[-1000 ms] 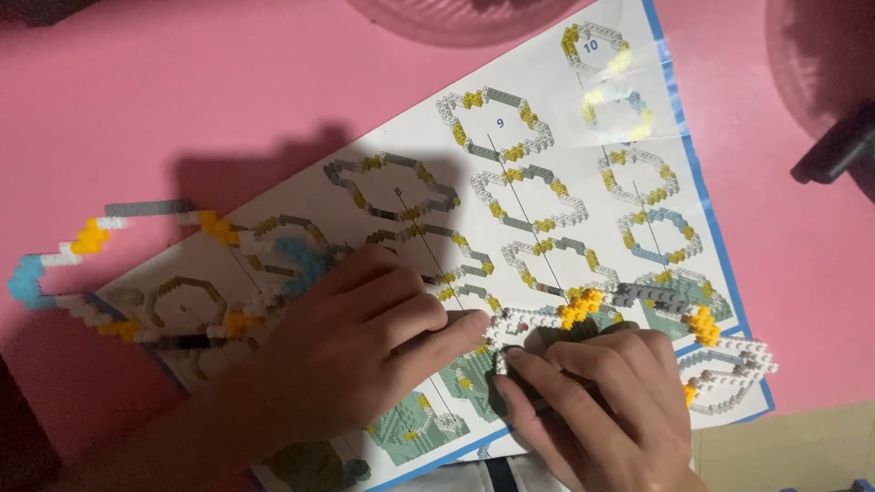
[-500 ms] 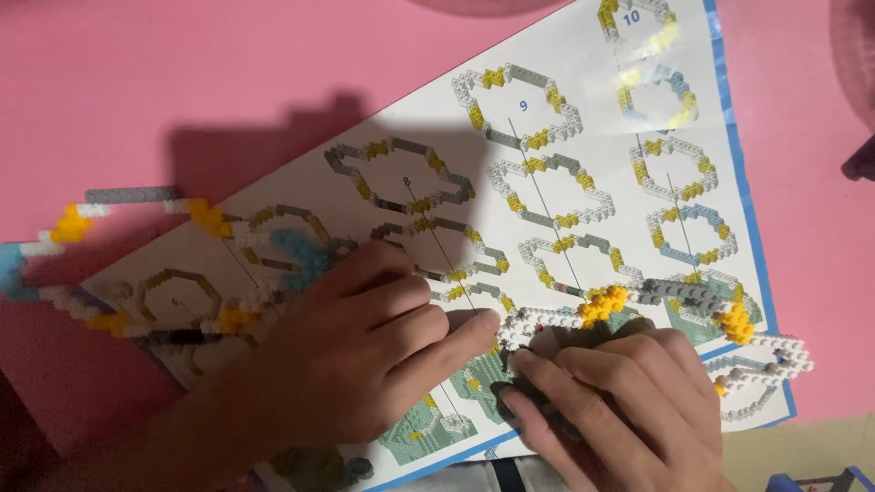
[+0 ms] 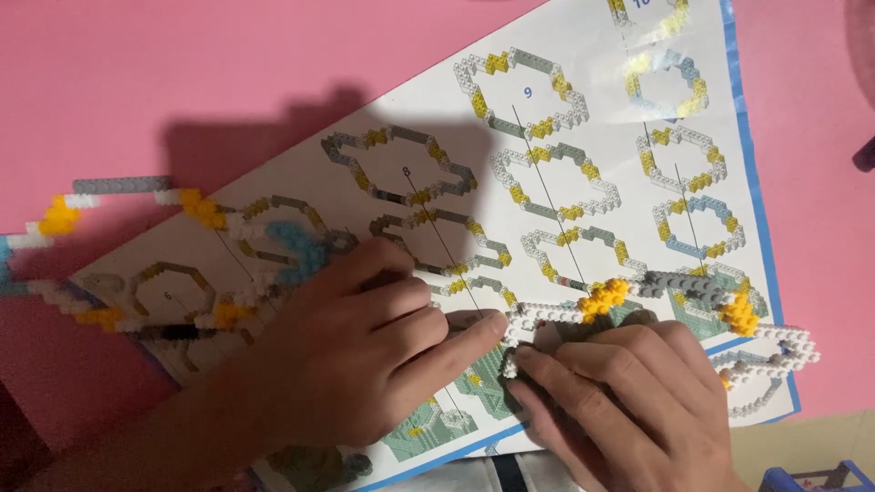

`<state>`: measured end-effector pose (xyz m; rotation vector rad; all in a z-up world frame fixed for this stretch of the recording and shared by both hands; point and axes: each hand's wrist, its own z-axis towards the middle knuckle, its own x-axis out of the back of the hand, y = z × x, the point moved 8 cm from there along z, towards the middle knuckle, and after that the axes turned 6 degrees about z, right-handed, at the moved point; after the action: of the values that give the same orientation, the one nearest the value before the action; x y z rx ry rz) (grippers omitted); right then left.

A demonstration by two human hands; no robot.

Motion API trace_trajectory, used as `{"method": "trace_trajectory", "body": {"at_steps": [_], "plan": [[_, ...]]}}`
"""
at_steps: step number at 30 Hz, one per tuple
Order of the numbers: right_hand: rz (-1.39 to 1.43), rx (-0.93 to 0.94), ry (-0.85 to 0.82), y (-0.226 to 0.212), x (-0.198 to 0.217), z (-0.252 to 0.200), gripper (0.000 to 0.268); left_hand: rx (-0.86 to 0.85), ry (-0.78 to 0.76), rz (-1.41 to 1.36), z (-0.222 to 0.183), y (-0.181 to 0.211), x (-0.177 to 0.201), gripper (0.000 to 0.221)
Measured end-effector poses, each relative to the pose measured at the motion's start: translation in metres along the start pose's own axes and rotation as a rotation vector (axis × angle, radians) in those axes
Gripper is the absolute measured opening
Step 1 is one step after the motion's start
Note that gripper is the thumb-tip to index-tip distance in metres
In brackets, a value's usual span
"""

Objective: Assembling a complex structure using small interlocking toy blocks while following a printed instruction guide.

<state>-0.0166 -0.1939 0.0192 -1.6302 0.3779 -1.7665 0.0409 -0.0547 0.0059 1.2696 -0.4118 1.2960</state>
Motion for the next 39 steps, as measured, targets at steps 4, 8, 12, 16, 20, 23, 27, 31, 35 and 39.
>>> {"method": "trace_trajectory", "body": {"at_steps": [4, 8, 12, 16, 20, 23, 27, 31, 35, 39], "plan": [[-0.008, 0.0, -0.012, 0.0, -0.001, 0.002, 0.022, -0.003, 0.031, -0.013, 0.004, 0.0, 0.005, 0.017], [-0.006, 0.031, -0.028, 0.002, -0.002, 0.001, 0.017, -0.007, 0.028, 0.04, 0.002, 0.001, 0.003, 0.017], [0.014, -0.001, -0.041, 0.003, 0.0, 0.001, 0.017, -0.01, 0.036, 0.047, 0.001, 0.001, 0.003, 0.016], [0.062, -0.031, 0.033, 0.006, 0.004, 0.002, 0.012, -0.008, 0.041, 0.023, 0.002, 0.001, 0.004, 0.015], [0.083, -0.047, 0.036, 0.007, 0.004, 0.005, 0.014, -0.007, 0.047, 0.05, 0.0, 0.001, 0.002, 0.013], [0.093, -0.061, 0.017, 0.008, 0.003, 0.005, 0.017, 0.001, 0.05, 0.016, 0.0, 0.002, 0.002, 0.013], [0.081, -0.055, 0.004, 0.008, 0.002, 0.006, 0.016, -0.003, 0.043, 0.021, -0.001, 0.002, 0.001, 0.015], [0.063, -0.017, -0.009, 0.01, 0.0, 0.005, 0.016, 0.005, 0.047, -0.01, -0.002, 0.002, 0.0, 0.015], [0.047, -0.019, -0.004, 0.009, -0.001, 0.004, 0.016, 0.002, 0.032, 0.013, -0.002, 0.002, 0.001, 0.016], [0.046, -0.035, -0.017, 0.01, -0.003, 0.004, 0.016, 0.018, 0.073, -0.009, -0.002, 0.002, 0.001, 0.012]]}}
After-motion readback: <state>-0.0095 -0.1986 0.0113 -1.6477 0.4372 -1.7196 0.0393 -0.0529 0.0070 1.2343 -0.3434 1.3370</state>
